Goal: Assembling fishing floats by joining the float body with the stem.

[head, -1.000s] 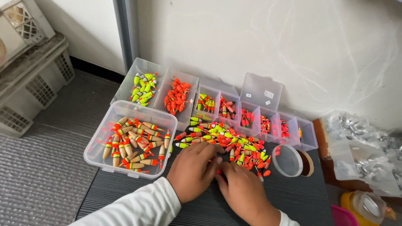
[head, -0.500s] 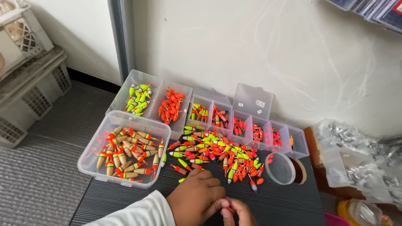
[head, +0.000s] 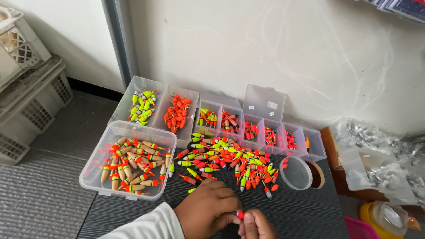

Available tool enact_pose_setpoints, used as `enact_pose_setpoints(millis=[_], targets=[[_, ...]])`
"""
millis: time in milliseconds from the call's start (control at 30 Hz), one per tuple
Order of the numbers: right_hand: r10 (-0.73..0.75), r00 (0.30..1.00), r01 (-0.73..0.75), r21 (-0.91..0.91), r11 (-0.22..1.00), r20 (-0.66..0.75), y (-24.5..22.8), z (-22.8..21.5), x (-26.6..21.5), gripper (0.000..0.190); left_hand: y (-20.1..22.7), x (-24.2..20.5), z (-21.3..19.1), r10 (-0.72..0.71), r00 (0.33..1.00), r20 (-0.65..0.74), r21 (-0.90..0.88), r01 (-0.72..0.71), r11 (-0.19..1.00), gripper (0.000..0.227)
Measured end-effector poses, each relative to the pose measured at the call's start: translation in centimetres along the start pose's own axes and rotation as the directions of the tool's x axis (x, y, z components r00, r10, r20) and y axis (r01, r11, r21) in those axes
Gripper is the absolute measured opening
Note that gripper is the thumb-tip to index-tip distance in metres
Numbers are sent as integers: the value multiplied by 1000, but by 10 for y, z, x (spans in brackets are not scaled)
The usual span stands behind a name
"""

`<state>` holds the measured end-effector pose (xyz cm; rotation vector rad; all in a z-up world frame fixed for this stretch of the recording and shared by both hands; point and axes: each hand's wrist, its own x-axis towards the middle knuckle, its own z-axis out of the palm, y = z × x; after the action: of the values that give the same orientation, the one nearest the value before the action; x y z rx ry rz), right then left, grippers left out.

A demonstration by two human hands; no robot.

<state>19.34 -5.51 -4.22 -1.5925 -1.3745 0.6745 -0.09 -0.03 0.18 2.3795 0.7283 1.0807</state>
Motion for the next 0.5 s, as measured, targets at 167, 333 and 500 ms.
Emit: enact_pose_setpoints(millis=[167,333,500], targets=[[-126,990,123,-52,991,-56,3,3,1,37,-1,-2,0,-75,994,76,-42,78,996,34],[-57,998,57,-32,998,14,7,0,1,38,-9,-5,8,4,1000,3,95,-4,995,13],[-95,995,95,-11,995,26,8,1,0,37,-2,1,0,-32,999,-17,43,32,999,22]])
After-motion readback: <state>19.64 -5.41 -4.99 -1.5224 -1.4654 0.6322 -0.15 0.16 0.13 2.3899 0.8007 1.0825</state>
